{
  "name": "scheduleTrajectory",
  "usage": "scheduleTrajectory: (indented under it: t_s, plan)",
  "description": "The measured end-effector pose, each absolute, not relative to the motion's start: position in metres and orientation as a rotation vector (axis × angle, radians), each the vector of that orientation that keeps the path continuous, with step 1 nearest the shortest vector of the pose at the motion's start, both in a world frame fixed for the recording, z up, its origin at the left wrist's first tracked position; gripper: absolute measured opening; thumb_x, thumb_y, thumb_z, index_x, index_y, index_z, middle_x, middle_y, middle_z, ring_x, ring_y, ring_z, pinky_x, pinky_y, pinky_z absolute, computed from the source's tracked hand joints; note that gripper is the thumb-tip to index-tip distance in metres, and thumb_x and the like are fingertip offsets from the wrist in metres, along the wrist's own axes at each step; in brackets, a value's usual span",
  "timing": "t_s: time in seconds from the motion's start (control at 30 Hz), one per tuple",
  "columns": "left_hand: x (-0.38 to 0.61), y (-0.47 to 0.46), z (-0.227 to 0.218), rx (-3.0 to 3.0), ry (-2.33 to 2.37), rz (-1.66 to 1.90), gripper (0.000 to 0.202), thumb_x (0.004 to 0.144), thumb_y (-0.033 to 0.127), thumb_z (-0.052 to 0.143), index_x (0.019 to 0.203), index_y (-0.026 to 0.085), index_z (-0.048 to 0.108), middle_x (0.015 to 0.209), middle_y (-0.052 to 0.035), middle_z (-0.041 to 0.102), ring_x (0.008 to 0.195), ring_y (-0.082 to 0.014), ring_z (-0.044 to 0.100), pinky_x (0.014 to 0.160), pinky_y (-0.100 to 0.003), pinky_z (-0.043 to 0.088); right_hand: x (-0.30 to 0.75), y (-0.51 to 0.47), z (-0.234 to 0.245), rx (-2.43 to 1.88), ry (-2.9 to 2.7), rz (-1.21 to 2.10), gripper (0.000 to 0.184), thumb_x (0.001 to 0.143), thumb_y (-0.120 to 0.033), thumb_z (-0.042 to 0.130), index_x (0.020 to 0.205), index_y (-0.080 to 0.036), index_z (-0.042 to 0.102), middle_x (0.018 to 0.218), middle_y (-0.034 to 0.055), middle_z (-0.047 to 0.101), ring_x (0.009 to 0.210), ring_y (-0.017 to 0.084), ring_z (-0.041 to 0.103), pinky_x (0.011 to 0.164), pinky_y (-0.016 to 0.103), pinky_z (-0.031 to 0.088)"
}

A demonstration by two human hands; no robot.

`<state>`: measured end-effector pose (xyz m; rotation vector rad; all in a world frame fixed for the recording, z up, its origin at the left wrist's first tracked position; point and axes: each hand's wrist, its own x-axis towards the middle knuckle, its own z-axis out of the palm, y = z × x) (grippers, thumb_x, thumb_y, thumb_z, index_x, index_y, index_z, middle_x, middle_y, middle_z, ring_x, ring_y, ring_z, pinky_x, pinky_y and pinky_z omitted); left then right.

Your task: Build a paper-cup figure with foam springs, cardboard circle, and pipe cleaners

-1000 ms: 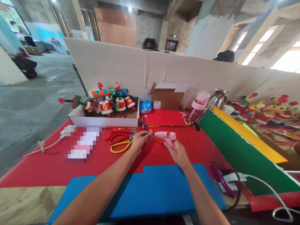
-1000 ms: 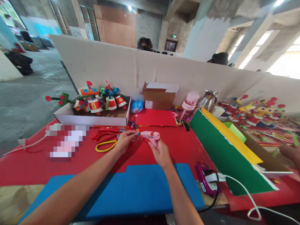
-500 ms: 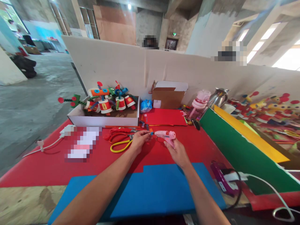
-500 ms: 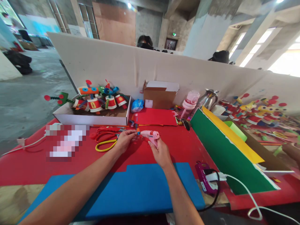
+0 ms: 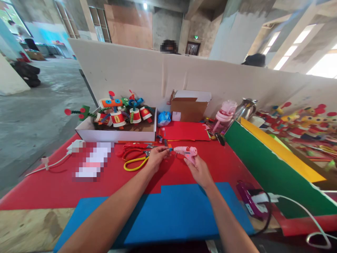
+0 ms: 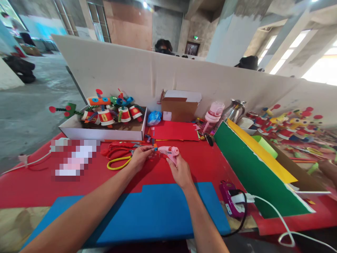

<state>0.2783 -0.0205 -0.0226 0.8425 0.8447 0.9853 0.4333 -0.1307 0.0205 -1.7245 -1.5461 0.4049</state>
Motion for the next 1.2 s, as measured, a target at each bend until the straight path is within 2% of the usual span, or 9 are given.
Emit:
scheduleTrajectory:
  t_s: [0.37, 1.2]
  plan:
    - [0.2781, -0.0202, -0.0234, 0.854, 0.857, 0.983, 0.030, 0.057, 0.026, 0.083, 0.077, 0.010, 0.067, 0.061, -0.0047, 0.067, 0.052, -0.0106, 0.061, 0.050, -0.020, 0.044, 0.4347, -0.1308, 0.0210, -1.741, -1.559, 0.389, 0.039, 0.088, -0.042, 0.046, 0.115, -0.017, 0.057, 0.102, 0.0152, 0.072, 0.096, 0.030, 0.069, 0.077, 0.037, 0.053]
    - [0.2794, -0.0190, -0.0247, 0.842, 0.844, 0.988, 0.033, 0.053, 0.028, 0.085, 0.075, 0.012, 0.066, 0.061, -0.0034, 0.067, 0.055, -0.0123, 0.062, 0.052, -0.022, 0.047, 0.4368, -0.1302, 0.0221, -1.788, -1.546, 0.335, 0.039, 0.086, -0.045, 0.047, 0.111, -0.018, 0.060, 0.099, 0.0140, 0.073, 0.092, 0.030, 0.069, 0.074, 0.035, 0.052]
